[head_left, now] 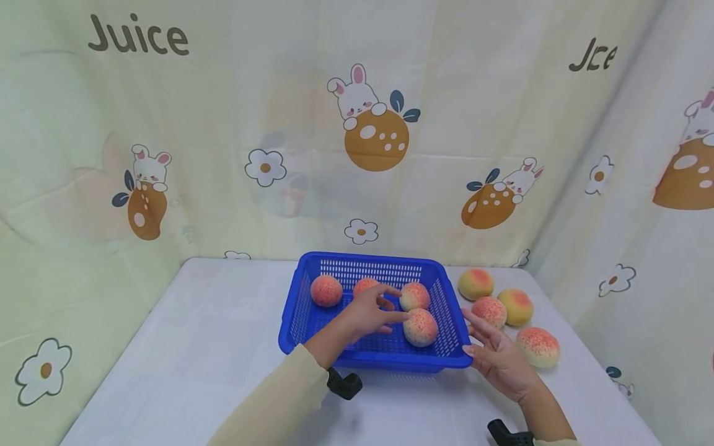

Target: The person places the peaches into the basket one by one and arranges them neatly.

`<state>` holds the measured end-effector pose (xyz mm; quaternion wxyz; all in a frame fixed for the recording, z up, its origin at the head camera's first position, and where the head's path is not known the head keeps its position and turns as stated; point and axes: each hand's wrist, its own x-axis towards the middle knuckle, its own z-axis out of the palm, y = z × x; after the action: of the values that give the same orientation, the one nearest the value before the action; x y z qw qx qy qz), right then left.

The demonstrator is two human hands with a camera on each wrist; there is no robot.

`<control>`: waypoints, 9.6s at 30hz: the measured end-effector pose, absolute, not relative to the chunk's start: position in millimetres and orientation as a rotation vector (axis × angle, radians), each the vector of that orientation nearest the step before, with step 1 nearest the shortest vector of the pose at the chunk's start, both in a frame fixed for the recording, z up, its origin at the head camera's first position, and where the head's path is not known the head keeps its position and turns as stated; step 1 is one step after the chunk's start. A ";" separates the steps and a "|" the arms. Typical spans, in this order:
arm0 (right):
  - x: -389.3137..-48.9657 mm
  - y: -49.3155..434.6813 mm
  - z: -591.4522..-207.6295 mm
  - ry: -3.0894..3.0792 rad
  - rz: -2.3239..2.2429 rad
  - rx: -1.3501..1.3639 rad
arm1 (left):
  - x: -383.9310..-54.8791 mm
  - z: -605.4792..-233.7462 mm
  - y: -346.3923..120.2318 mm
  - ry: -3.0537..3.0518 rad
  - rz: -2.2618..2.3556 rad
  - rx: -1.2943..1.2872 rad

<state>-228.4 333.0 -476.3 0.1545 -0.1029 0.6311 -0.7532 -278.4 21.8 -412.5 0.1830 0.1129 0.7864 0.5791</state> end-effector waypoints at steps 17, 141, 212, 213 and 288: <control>-227.8 332.0 -479.5 1.794 -2.174 -0.297 | -250.5 -411.7 -27.9 2.412 1.668 0.407; -207.7 373.7 -457.7 2.572 -2.201 -0.086 | -230.4 -447.6 -163.1 2.120 2.023 -0.027; -224.0 434.6 -493.5 2.810 -1.446 0.756 | -237.2 -453.6 -174.8 1.960 2.024 0.128; -224.6 434.6 -493.8 2.803 -1.448 0.762 | -237.3 -453.8 -174.8 1.960 2.027 0.126; -208.7 403.1 -471.7 2.792 -1.594 0.655 | -234.7 -457.0 -172.0 1.950 2.079 0.073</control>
<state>-208.7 403.1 -471.7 -0.0696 0.1993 0.8489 -0.4846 -234.7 -172.0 -457.0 0.1446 0.0252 0.6768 0.7214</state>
